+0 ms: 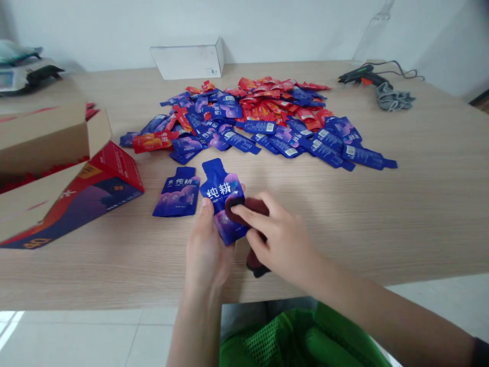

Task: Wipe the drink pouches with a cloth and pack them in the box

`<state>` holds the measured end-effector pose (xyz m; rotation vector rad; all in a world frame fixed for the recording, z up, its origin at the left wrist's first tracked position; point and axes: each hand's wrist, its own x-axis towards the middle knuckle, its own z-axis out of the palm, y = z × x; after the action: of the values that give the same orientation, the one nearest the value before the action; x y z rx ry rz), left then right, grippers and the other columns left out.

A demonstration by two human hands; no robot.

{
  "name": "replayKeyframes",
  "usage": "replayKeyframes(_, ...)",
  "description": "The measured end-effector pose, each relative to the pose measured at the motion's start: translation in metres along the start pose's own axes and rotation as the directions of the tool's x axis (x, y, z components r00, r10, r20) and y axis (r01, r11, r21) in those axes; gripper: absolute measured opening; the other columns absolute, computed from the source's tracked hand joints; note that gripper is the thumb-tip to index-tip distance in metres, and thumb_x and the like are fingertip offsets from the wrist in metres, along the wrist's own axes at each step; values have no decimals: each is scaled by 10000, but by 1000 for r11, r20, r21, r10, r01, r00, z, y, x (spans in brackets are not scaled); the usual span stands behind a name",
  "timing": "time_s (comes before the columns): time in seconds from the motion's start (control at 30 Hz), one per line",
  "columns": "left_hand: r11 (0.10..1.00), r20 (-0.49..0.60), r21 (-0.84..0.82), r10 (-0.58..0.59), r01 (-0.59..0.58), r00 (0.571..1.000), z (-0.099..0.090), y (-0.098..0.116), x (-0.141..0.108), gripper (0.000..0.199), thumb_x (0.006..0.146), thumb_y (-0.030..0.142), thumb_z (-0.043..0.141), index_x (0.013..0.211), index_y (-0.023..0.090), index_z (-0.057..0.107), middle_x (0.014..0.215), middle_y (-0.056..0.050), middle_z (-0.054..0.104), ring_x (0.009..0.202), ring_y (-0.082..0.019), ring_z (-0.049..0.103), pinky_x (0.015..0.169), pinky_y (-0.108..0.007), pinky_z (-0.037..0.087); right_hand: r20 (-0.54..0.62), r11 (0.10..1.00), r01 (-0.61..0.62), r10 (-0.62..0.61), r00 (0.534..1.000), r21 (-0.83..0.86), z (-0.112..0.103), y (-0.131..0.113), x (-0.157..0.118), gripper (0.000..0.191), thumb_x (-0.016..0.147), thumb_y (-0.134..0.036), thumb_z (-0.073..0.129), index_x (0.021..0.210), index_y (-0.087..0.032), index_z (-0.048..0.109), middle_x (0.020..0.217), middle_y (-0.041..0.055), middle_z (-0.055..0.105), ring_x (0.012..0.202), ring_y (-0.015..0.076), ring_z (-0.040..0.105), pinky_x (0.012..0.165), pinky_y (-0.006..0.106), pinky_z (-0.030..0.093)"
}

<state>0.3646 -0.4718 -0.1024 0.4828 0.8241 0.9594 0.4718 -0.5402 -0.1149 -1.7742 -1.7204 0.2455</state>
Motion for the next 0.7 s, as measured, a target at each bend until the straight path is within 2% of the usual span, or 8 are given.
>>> replayKeyframes(0.1, 995, -25, 73, 65, -63, 998, -3, 5, 2, 411, 1030, 371, 398, 1307, 157, 614, 1139, -111, 753, 1153, -257, 672, 1042, -435, 498, 64, 997, -18, 13, 998, 80, -7, 3, -17, 405, 851, -111, 506, 1146, -277, 729, 1064, 62, 632, 878, 204, 673, 769, 392, 582)
replayKeyframes(0.2, 993, -3, 89, 79, -79, 997, -1, 3, -1, 379, 1015, 372, 441, 1257, 170, 651, 1164, -98, 748, 1203, -258, 643, 1058, -419, 484, -87, 993, -13, 24, 996, 117, -29, 1, -9, 387, 857, -99, 504, 1128, -253, 733, 1094, 71, 636, 934, 198, 668, 793, 353, 577)
replayKeyframes(0.27, 998, 54, 63, 25, -28, 998, 4, -2, -4, 358, 1007, 367, 459, 1234, 189, 672, 1207, -82, 735, 1251, -253, 610, 1071, -396, 473, -214, 999, -4, 15, 977, 53, -37, -1, 5, 409, 869, -99, 501, 1191, -238, 711, 1151, 98, 614, 1026, 220, 648, 836, 361, 568)
replayKeyframes(0.33, 999, 96, 27, 17, -20, 995, 11, -6, -6, 347, 1010, 349, 447, 1233, 215, 677, 1222, -61, 732, 1271, -238, 595, 1076, -374, 468, -248, 1000, 9, -15, 969, -26, -36, -1, 16, 426, 880, -104, 492, 1234, -230, 693, 1178, 117, 594, 1065, 238, 635, 861, 385, 560)
replayKeyframes(0.47, 997, 69, -15, 80, -79, 994, 18, -3, -2, 380, 1019, 351, 416, 1258, 189, 662, 1149, -79, 754, 1197, -237, 644, 1052, -376, 490, -92, 995, -34, 25, 995, -98, -17, 6, 4, 456, 871, -120, 487, 1263, -257, 674, 1170, 107, 602, 923, 236, 665, 747, 402, 573)
replayKeyframes(0.53, 996, 88, -16, 94, -93, 992, 16, 4, -1, 393, 1014, 351, 413, 1295, 193, 638, 1169, -83, 745, 1169, -247, 659, 1033, -391, 503, -6, 997, -73, 73, 997, -40, -12, 11, -12, 438, 845, -113, 498, 1196, -270, 707, 1116, 83, 624, 869, 216, 670, 740, 394, 572)
replayKeyframes(0.6, 996, 138, -19, 87, -85, 987, 12, 11, -2, 402, 1006, 339, 409, 1331, 219, 613, 1210, -79, 728, 1156, -262, 667, 999, -403, 524, 15, 990, -111, 110, 994, 82, -15, 16, -25, 412, 822, -96, 501, 1114, -267, 735, 1073, 62, 639, 874, 196, 673, 771, 374, 570)
replayKeyframes(0.7, 996, 220, 16, -92, 91, 971, 6, 16, -7, 414, 982, 360, 434, 1317, 207, 623, 1203, -110, 726, 1091, -293, 697, 889, -404, 574, -44, 964, -137, 151, 987, 229, -28, 19, -30, 403, 805, -74, 499, 1081, -248, 734, 1085, 50, 647, 945, 181, 676, 833, 348, 560)
